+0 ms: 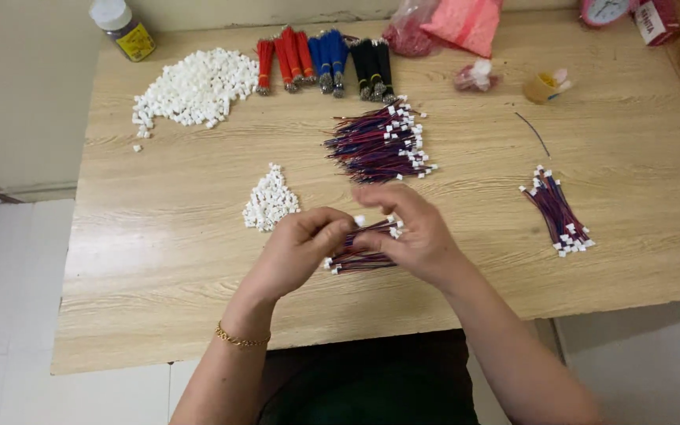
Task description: Assembling small white plastic connectors onto the ends of multi-colored wire bundles
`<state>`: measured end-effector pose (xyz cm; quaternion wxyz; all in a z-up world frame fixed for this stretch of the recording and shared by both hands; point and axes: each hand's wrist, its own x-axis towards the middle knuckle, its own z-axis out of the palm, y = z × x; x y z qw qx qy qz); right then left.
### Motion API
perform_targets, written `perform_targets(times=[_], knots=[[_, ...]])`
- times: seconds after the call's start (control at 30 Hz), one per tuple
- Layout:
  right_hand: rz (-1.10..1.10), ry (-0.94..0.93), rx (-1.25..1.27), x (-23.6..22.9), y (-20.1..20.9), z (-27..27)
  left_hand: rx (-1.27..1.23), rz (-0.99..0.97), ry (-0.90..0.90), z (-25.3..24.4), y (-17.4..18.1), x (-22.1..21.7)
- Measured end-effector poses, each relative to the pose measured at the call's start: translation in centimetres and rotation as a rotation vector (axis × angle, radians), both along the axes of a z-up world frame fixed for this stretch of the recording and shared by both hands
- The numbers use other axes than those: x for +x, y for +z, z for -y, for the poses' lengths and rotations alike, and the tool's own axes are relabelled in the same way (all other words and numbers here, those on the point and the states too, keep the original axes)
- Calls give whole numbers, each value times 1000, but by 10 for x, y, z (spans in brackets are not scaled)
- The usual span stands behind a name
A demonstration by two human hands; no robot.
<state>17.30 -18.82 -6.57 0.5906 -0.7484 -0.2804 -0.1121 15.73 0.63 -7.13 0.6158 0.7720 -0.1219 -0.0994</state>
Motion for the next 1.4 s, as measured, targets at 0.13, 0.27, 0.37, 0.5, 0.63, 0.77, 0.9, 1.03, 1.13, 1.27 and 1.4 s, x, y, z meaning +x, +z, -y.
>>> perform_targets(times=[0.13,0.27,0.37,0.5,0.63,0.77,0.9,1.03,1.13,1.27,1.4], knots=[[-91,82,-634,-2,-42,-9,-132,-137,192,-15,-11,-4],[131,97,-984,-13,-109,3,-72,-274,311,-13,6,-15],[325,-90,-808,-26,-125,21,-182,-343,364,-15,-25,-15],[363,-258,-797,-37,-96,60,-257,-323,319,-13,-43,-17],[-602,-643,-536,-31,-26,95,-230,-386,355,-6,-44,-17],[-3,-987,-1298,13,-133,206,-260,-379,290,5,-50,-16],[112,-1181,-1330,38,-135,222,-202,-388,264,14,-30,-20],[-459,-1029,-1281,38,-73,198,-185,-378,274,9,-28,-21],[-749,-974,-1225,41,-74,221,-147,-386,288,6,-35,-21],[-877,-908,-1111,40,-71,246,-166,-426,283,7,-39,-22],[-693,-900,-1160,38,-98,238,-199,-467,293,9,-45,-22]])
